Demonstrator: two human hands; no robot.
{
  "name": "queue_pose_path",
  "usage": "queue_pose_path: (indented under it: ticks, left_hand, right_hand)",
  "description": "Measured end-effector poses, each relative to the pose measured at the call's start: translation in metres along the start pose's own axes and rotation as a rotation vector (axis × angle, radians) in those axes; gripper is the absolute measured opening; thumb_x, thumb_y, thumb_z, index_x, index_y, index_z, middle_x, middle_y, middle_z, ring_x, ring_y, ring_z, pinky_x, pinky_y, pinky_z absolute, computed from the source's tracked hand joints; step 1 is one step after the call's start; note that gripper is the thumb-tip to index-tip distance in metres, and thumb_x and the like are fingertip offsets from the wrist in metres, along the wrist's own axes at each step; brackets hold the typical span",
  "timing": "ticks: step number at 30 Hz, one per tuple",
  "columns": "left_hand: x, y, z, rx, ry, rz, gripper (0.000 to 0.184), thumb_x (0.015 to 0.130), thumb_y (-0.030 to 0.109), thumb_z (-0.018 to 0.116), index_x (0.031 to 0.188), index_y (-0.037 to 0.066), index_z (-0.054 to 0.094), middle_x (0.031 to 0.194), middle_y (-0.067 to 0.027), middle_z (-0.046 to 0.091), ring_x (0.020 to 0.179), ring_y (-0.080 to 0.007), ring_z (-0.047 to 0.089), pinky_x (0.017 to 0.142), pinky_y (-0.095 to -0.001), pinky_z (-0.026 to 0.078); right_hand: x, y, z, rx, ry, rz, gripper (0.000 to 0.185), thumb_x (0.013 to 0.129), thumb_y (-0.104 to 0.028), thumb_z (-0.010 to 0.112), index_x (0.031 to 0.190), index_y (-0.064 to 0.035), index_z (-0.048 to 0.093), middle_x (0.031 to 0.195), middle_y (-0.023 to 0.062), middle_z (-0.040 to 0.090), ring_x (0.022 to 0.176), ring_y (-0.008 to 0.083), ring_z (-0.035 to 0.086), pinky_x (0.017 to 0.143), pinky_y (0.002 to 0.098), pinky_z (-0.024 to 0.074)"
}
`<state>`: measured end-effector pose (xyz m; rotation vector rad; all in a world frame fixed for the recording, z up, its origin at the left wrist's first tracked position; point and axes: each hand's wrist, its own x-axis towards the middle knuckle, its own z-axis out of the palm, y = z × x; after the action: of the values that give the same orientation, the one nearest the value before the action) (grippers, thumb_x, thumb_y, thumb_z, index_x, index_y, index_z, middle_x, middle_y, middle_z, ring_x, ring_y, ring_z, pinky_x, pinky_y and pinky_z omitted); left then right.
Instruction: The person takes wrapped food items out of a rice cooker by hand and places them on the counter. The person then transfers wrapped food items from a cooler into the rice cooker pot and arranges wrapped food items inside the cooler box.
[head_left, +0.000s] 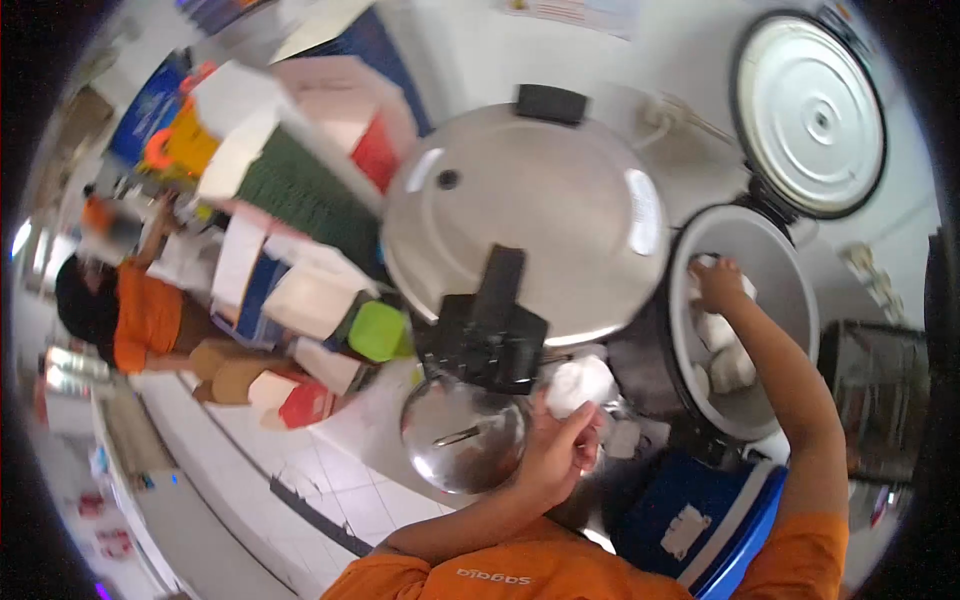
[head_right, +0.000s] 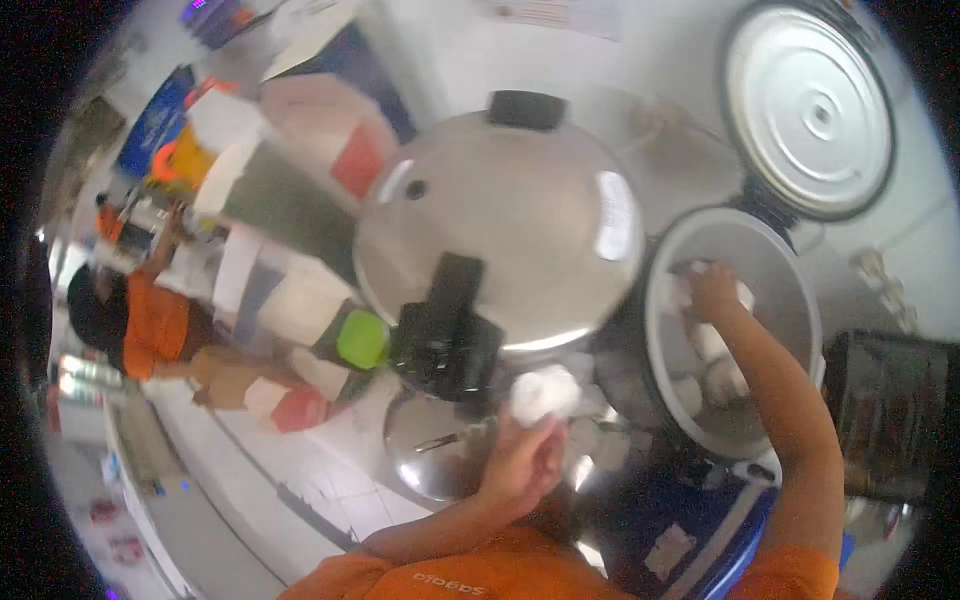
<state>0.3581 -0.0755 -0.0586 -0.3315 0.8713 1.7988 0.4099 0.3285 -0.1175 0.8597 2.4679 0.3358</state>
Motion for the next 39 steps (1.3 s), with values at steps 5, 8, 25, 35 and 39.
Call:
queue_pose_path:
  ticks: [5, 8, 25, 35, 39]
  left_hand:
    - [0.044, -0.044, -0.048, -0.201, 0.132, -0.224, 0.063, 0.104, 0.02, 0.063, 0.152, 0.021, 0.023, 0.123, -0.0157, 0.068, 0.088, -0.0165, 0.069, 0.068, -0.0242, 0.058]
    - [0.014, -0.024, -0.018, -0.134, -0.222, -0.142, 0.082, 0.1, 0.023, 0.069, 0.159, 0.027, 0.011, 0.137, -0.0165, 0.06, 0.103, -0.0207, 0.069, 0.079, -0.0318, 0.061]
    - [0.042, -0.049, -0.048, -0.071, 0.055, -0.119, 0.06, 0.102, 0.017, 0.063, 0.149, 0.009, 0.026, 0.141, -0.0143, 0.046, 0.124, -0.0296, 0.057, 0.101, -0.0444, 0.057]
    - [0.047, -0.066, -0.069, 0.221, -0.165, -0.112, 0.063, 0.102, 0.027, 0.062, 0.155, 0.013, 0.028, 0.145, -0.0117, 0.053, 0.134, -0.0224, 0.05, 0.105, -0.0397, 0.047]
    - [0.028, -0.052, -0.056, 0.343, -0.339, 0.042, 0.065, 0.099, 0.021, 0.068, 0.153, 0.016, 0.033, 0.138, -0.0109, 0.058, 0.127, -0.0175, 0.054, 0.097, -0.0353, 0.051]
  right_hand:
    - [-0.016, 0.044, -0.026, 0.475, 0.106, -0.273, 0.059, 0.078, -0.019, 0.077, 0.134, -0.0145, 0.058, 0.123, 0.0165, 0.068, 0.119, 0.0399, 0.062, 0.098, 0.0431, 0.0512]
    - [-0.127, 0.026, -0.177, 1.055, -0.247, -0.587, 0.058, 0.082, -0.015, 0.073, 0.137, -0.0088, 0.054, 0.118, 0.0118, 0.07, 0.116, 0.0328, 0.066, 0.092, 0.0364, 0.0527]
    - [0.0, -0.051, 0.034, -0.116, 0.11, -0.5, 0.066, 0.086, -0.039, 0.068, 0.144, -0.0084, 0.055, 0.149, 0.0172, 0.053, 0.141, 0.0333, 0.044, 0.116, 0.0559, 0.0294]
    - [-0.025, -0.013, -0.001, -0.189, 0.032, -0.347, 0.066, 0.078, -0.039, 0.076, 0.135, -0.009, 0.064, 0.139, 0.0155, 0.064, 0.127, 0.0333, 0.059, 0.107, 0.0579, 0.0399]
    - [-0.08, 0.031, -0.102, 0.693, -0.335, -0.548, 0.083, 0.081, -0.062, 0.073, 0.139, -0.0035, 0.06, 0.12, 0.0172, 0.07, 0.111, 0.0339, 0.066, 0.102, 0.0431, 0.0495]
